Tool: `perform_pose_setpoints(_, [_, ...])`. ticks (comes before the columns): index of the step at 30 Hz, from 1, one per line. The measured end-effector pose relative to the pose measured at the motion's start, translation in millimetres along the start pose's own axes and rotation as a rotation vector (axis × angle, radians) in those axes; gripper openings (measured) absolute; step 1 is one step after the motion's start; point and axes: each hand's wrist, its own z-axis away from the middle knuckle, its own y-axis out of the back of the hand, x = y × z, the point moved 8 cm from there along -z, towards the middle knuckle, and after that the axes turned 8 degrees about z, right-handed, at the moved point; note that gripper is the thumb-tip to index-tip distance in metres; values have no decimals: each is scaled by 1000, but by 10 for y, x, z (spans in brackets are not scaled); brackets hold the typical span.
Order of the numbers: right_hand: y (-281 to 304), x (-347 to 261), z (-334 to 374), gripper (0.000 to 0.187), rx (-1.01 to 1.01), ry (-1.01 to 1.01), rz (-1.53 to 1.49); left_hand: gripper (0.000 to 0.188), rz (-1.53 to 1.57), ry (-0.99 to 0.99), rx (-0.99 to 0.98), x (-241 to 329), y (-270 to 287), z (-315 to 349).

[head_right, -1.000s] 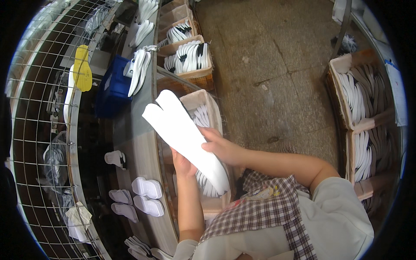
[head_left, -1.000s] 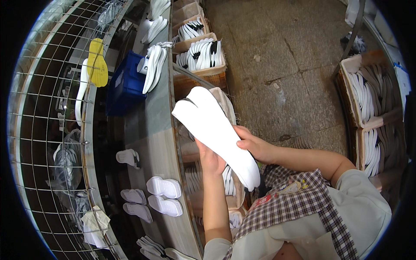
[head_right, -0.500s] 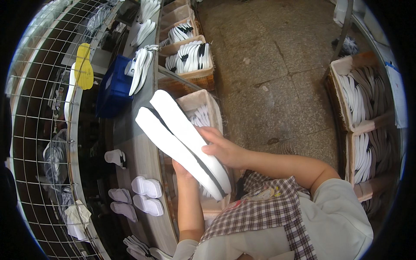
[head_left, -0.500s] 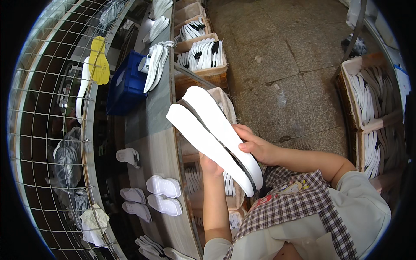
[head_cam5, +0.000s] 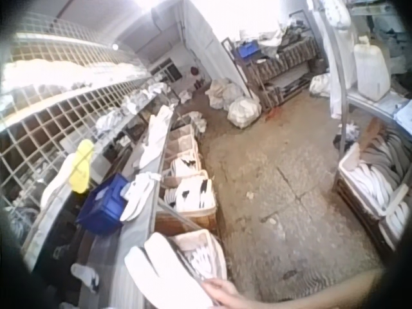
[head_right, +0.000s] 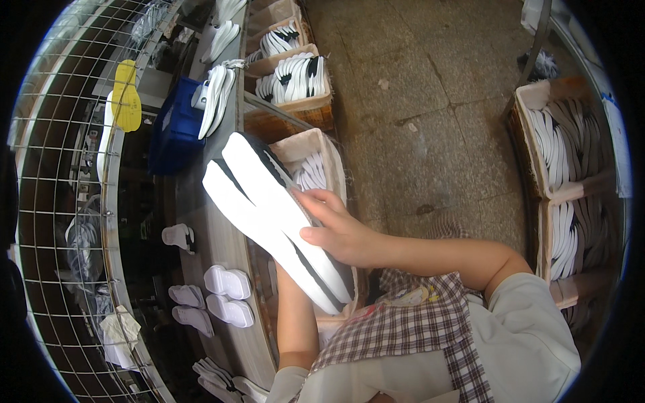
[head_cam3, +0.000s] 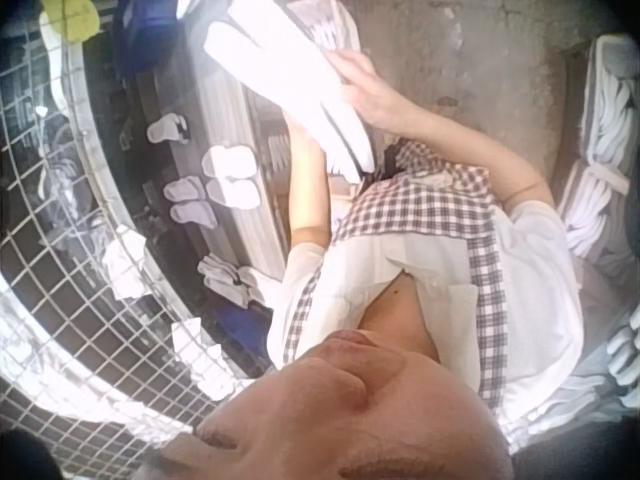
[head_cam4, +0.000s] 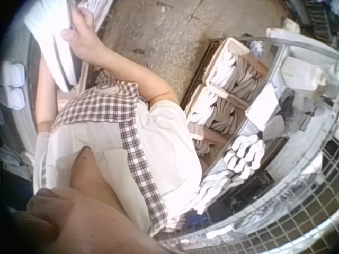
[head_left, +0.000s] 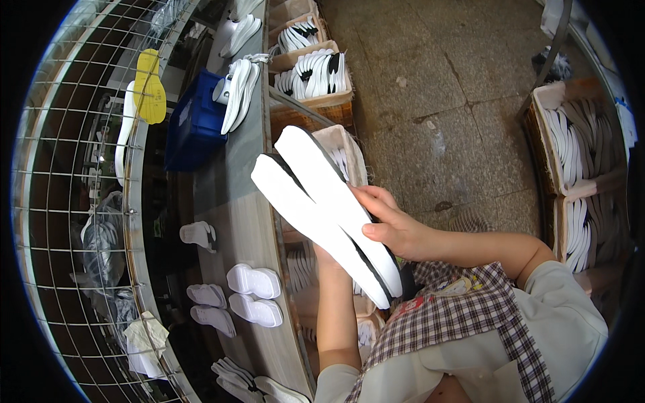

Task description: The person picks up pairs of white slip-on shoes from a shelf, inspects them by turning them over, and places them into a large plastic bag. They then retrieve more pairs from the shelf and continue the process.

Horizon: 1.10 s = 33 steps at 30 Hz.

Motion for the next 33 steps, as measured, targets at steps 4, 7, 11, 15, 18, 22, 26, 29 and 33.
perform_pose_setpoints(4, [-19, -36, 8, 80, -12, 6, 18, 42, -123, -64, 114, 40, 52, 0])
perform_pose_setpoints(7, [-12, -49, 16, 81, -4, 9, 41, 40, -60, -62, 111, 28, 42, 42])
perform_pose_setpoints(11, [-18, -50, 29, 81, -11, 3, 45, 38, -141, -103, 160, 23, 166, 23])
perform_pose_setpoints(15, [-29, -62, 37, 79, -8, 21, 55, 38, -250, -125, 268, 49, 308, -1])
perform_pose_setpoints(18, [-20, -67, 44, 74, 20, 24, 54, 37, -71, -115, 112, 63, 128, 52])
perform_pose_setpoints(22, [-10, -58, 44, 72, 33, 6, 50, 35, -111, -69, 94, 57, -26, 85])
perform_pose_setpoints(26, [-13, -13, 31, 73, -13, -24, 56, 34, -209, -104, 41, 112, -84, 70])
perform_pose_setpoints(29, [4, 30, 32, 75, -58, -35, 32, 35, -224, -134, -99, 183, -119, 82])
perform_pose_setpoints(33, [10, 72, 28, 79, -104, -35, -31, 40, -191, -205, -25, 322, 62, 148])
